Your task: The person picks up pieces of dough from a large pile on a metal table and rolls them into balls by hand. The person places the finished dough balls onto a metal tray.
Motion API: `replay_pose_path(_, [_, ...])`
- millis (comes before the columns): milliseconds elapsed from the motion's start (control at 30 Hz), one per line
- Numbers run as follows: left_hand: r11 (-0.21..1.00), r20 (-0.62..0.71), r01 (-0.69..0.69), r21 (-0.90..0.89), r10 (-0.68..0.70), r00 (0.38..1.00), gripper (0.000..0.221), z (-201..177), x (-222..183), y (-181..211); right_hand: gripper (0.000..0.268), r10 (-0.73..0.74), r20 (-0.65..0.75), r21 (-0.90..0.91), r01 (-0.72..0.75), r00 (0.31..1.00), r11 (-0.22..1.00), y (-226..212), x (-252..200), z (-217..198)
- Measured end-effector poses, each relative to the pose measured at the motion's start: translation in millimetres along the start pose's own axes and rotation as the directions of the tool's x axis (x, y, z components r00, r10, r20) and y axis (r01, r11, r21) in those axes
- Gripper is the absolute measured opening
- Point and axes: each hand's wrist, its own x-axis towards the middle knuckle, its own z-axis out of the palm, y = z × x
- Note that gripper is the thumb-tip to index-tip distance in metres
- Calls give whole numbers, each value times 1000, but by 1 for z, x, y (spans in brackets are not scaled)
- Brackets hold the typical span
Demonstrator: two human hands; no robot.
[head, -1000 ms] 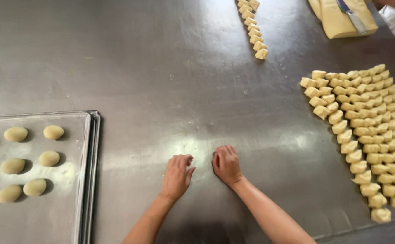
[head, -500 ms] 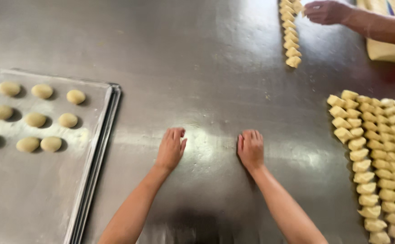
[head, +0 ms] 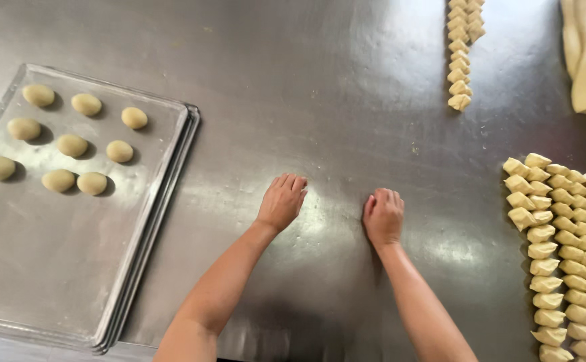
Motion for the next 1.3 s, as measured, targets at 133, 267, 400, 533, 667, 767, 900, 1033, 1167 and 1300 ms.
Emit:
replay_pose_path(133, [995, 141, 72, 66, -81, 987, 27, -30, -20, 7, 16, 104, 96, -79, -97, 990, 992, -3, -26, -38])
replay_pose_path(267, [999, 266, 46, 16, -48, 963, 22, -35, -23, 6, 28, 151, 148, -37, -147, 977, 988, -14, -38, -47])
replay_pose_path(400, [975, 257, 33, -219, 25, 966, 21, -93, -43, -24, 32, 364, 173, 17, -372, 915, 928, -76, -31, -46])
replay_pose_path(533, [914, 113, 187, -361, -156, 981, 54, -230, -113, -105, 44, 279, 235, 414, -356, 931, 838, -245, -18, -6])
replay_pose_path(667, [921, -91, 353, -166, -371, 924, 71, -356, -185, -203, 60, 36, 299, 697, -244, 954, 674, -452, -1, 52])
replay_pose_path(767, [879, -132, 457, -137, -474, 871, 74, -409, -221, -247, 68, -120, 292, 767, -157, 949, 622, -553, 18, 72])
replay_pose_path(900, [896, -136, 429, -120, -442, 886, 76, -430, -234, -284, 71, -142, 295, 712, -118, 945, 692, -610, 30, 94])
replay_pose_path(1033, [912, -111, 398, -98, -407, 907, 76, -422, -234, -314, 67, -175, 269, 619, -31, 947, 785, -620, 30, 113])
replay_pose_path(1167, [911, -25, 408, -58, -410, 912, 79, -417, -236, -329, 74, -170, 276, 591, -28, 946, 806, -621, 24, 109])
replay_pose_path(1300, [954, -83, 290, -82, -296, 952, 92, -428, -233, -330, 67, -70, 143, 692, -50, 987, 720, -605, 21, 98])
